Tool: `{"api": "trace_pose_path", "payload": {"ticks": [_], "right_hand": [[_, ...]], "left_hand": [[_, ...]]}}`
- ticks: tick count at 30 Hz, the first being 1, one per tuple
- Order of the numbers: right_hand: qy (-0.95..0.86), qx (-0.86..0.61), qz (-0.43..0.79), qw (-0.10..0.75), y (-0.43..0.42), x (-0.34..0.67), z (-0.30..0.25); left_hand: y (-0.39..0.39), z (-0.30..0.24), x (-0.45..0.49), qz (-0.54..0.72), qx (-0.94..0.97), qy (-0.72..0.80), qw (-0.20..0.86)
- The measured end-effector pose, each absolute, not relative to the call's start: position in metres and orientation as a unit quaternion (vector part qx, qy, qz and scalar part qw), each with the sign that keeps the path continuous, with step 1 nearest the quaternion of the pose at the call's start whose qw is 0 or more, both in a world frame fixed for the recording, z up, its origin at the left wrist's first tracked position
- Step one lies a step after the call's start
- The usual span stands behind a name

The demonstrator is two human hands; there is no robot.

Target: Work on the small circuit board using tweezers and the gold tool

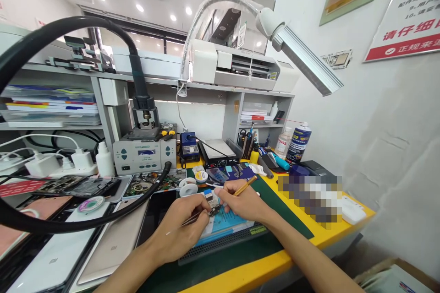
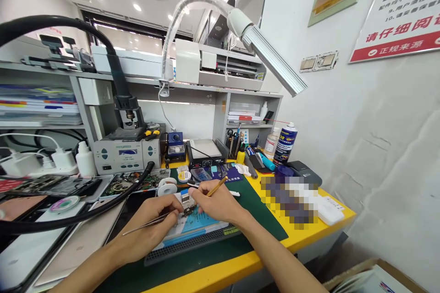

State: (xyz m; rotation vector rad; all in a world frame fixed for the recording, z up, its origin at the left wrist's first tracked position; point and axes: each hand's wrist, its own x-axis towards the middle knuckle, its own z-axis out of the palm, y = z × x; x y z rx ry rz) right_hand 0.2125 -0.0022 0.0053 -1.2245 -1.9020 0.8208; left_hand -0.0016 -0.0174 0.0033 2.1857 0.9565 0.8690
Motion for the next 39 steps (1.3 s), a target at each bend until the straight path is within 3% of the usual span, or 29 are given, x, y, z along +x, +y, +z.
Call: {"api": "trace_pose_path", "payload": {"ticks": [20, 39], "right_hand": [[-0.736, -0.456, 0.342, 0.364, -0.002, 0.213, 0.007], [-0.743, -0.412, 0.369, 0.378, -0.001, 0.216, 0.006]], "left_hand": [[-0.011, 0.006, -0.014, 0.315, 0.786, 0.381, 0.371], [-0.009, 0.001, -0.013, 0.32, 0.795, 0.391, 0.337]]}}
